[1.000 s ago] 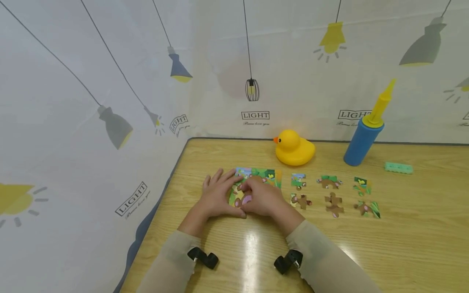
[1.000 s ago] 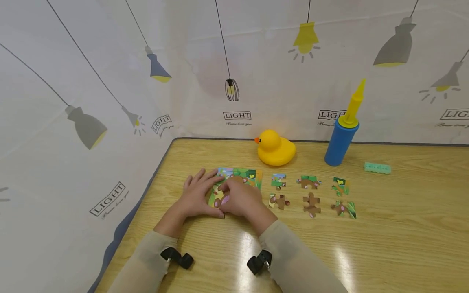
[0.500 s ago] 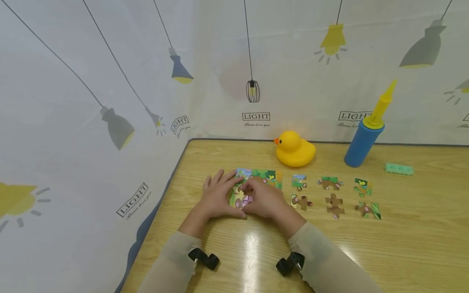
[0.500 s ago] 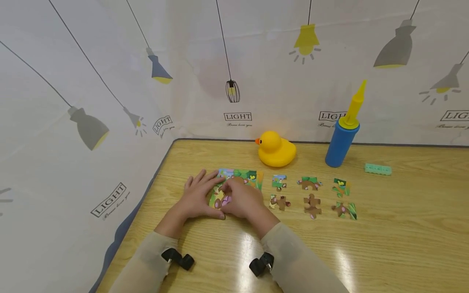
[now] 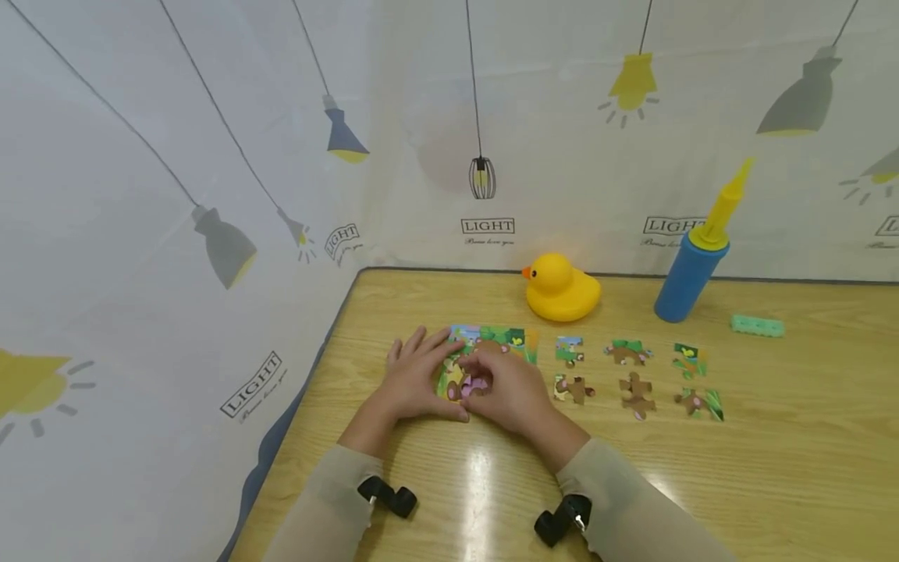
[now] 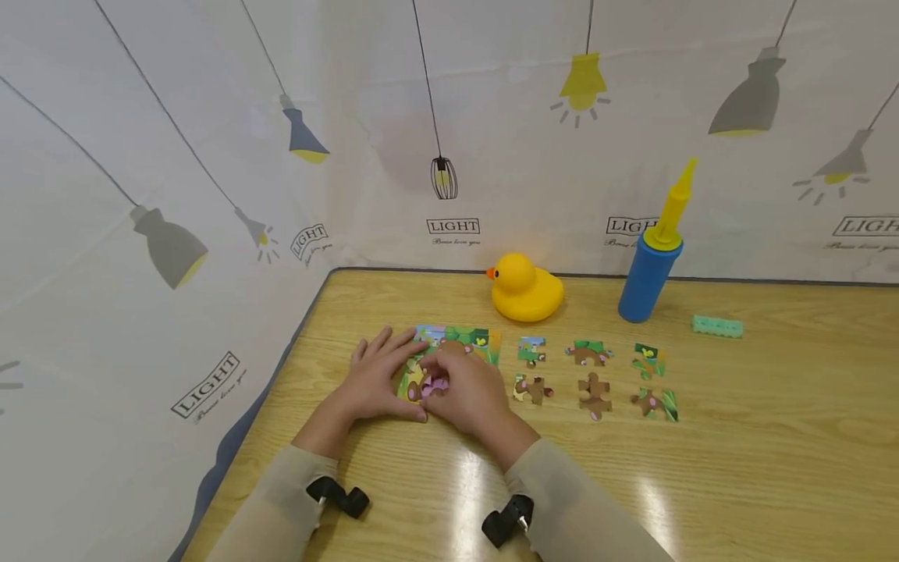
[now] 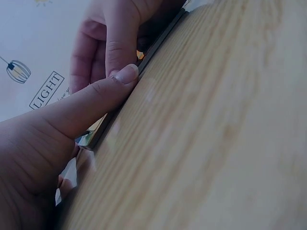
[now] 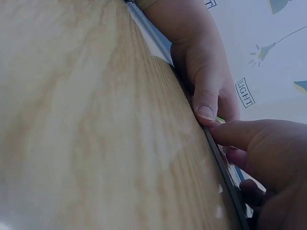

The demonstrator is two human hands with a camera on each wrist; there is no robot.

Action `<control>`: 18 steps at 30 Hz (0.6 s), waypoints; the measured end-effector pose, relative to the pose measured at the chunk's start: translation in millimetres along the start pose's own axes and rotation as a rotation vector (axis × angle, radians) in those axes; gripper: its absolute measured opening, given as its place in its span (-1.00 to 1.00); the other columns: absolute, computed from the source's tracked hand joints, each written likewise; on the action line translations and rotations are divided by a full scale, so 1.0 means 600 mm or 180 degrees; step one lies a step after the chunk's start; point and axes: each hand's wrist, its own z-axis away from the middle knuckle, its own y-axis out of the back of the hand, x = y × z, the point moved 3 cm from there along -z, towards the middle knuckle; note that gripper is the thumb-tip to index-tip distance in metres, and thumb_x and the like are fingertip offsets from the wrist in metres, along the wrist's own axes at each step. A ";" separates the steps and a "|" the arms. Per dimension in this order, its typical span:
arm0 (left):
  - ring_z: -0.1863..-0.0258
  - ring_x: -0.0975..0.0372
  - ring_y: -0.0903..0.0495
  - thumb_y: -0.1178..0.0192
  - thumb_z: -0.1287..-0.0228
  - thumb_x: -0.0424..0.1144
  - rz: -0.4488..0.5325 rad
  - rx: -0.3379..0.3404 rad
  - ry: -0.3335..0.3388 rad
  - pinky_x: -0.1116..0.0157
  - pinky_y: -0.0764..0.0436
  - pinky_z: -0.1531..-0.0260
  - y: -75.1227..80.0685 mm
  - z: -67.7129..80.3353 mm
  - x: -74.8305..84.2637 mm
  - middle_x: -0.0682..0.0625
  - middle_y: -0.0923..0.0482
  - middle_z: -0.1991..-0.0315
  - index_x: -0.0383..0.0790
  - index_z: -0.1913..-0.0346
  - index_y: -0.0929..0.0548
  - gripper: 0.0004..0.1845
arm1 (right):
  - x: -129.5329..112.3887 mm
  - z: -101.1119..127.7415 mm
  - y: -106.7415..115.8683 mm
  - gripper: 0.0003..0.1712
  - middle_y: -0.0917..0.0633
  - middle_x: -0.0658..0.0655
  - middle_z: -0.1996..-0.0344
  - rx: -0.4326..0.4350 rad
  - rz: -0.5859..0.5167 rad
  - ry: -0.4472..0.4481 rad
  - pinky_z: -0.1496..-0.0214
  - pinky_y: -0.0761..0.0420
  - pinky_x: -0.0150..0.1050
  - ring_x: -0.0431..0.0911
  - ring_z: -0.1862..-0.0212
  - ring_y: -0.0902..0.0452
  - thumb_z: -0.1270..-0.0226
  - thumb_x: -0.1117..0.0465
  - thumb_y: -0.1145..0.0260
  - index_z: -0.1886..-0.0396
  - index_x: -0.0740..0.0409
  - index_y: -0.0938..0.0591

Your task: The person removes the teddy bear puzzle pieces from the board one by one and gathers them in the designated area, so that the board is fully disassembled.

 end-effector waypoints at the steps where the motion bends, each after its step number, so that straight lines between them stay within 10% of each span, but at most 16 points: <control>1: -0.71 -0.15 0.19 -0.61 0.23 0.51 -0.0010 -0.0001 0.0001 -0.42 0.27 -0.50 0.000 0.000 0.000 0.09 -0.01 -0.73 0.21 -0.67 -0.32 0.31 | 0.000 0.002 -0.001 -0.39 -0.78 -0.08 -0.03 0.0026 0.0030 0.0055 -0.24 -0.62 0.03 -0.07 -0.11 -0.69 -0.09 0.05 -0.73 -0.19 -0.08 -0.79; 7: -0.70 -0.15 0.19 -0.62 0.22 0.49 0.0001 -0.0014 0.0026 -0.42 0.27 -0.50 0.000 -0.001 0.001 0.08 -0.02 -0.73 0.20 -0.66 -0.33 0.29 | 0.005 0.006 -0.006 -0.35 -0.77 0.03 -0.15 0.0171 0.0184 0.0422 -0.58 -0.29 0.10 0.03 -0.28 -0.64 -0.13 0.03 -0.68 -0.26 -0.01 -0.79; 18: -0.71 -0.13 0.20 -0.62 0.20 0.48 0.0005 0.0001 0.0020 -0.41 0.28 -0.50 0.000 0.000 0.001 0.11 -0.03 -0.73 0.24 -0.66 -0.34 0.27 | 0.003 0.011 -0.007 -0.36 -0.77 0.09 -0.11 0.0214 0.0267 0.0582 -0.59 -0.27 0.16 0.09 -0.29 -0.62 -0.14 0.05 -0.67 -0.25 0.09 -0.79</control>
